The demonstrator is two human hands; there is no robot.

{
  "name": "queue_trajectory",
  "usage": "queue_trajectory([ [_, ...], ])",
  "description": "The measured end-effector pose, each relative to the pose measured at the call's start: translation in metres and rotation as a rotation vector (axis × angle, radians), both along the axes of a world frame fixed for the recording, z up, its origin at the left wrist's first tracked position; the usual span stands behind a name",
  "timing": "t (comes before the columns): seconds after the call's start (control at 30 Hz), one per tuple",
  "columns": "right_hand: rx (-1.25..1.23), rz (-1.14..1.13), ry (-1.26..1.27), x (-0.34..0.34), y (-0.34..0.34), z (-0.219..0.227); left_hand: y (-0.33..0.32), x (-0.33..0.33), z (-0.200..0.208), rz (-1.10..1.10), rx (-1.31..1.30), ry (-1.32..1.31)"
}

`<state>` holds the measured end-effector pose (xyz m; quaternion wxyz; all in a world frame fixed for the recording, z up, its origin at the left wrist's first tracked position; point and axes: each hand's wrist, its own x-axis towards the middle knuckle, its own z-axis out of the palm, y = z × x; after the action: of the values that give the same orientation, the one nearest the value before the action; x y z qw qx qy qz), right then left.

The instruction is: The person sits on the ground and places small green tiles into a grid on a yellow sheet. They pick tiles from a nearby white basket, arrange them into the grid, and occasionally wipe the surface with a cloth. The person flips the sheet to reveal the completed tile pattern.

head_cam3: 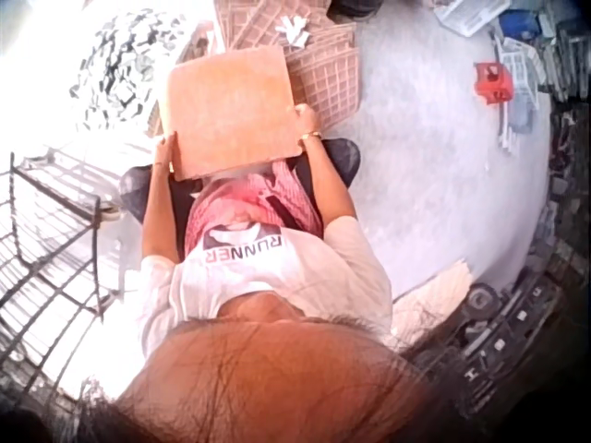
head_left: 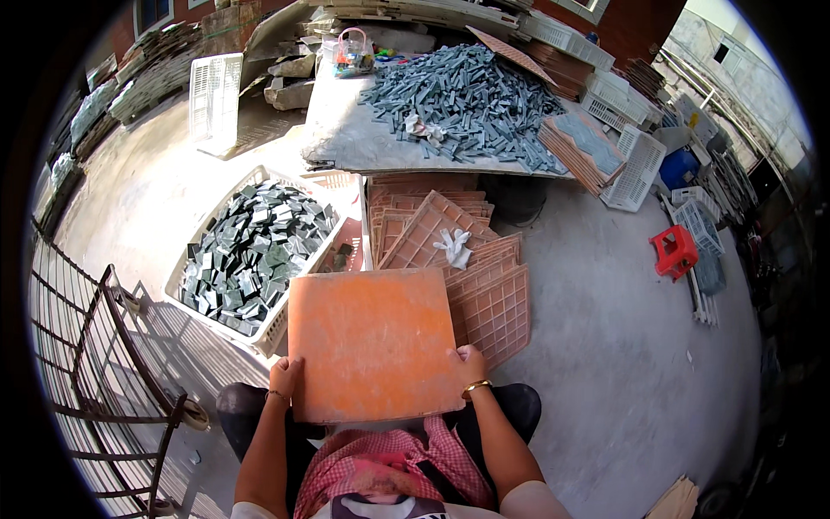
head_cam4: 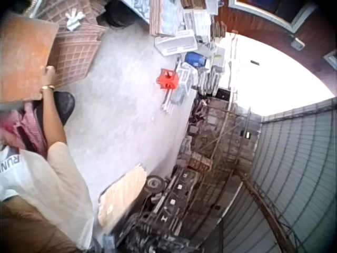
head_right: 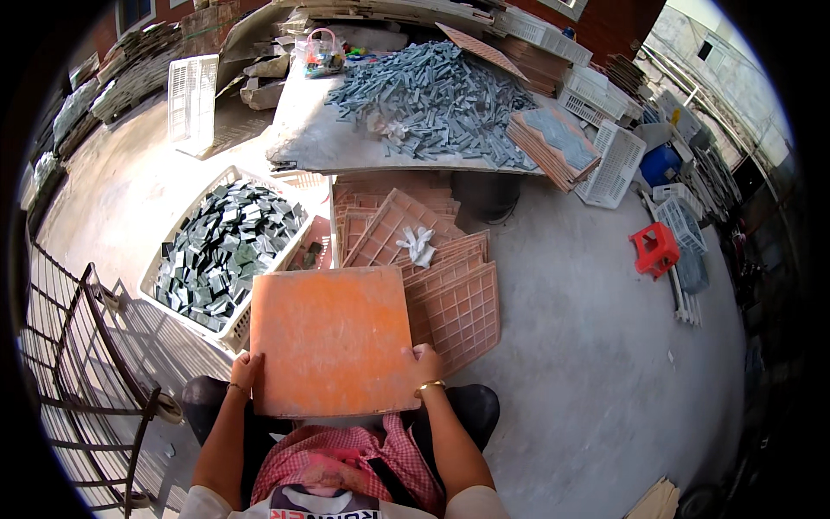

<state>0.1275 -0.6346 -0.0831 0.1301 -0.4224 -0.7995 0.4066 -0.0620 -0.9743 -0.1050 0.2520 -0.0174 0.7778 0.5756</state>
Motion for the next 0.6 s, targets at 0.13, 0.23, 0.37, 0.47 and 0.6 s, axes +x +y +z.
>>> queue_trajectory([
  [0.13,-0.097,-0.011,0.022,0.000,0.004,-0.016,0.008,0.002,0.001,0.036,0.154,0.028],
  [0.23,-0.004,0.053,-0.036,-0.003,0.000,-0.015,0.008,0.004,0.000,0.022,0.139,0.061],
  [0.37,0.340,0.112,-0.293,-0.013,-0.020,0.017,0.001,0.005,-0.014,0.051,0.122,0.069],
  [0.47,0.198,0.066,-0.317,-0.019,-0.015,0.024,0.005,0.003,-0.013,0.055,0.245,-0.051],
  [0.6,-0.007,0.023,-0.101,-0.008,0.003,-0.011,0.002,0.000,-0.031,0.069,0.147,0.005],
])
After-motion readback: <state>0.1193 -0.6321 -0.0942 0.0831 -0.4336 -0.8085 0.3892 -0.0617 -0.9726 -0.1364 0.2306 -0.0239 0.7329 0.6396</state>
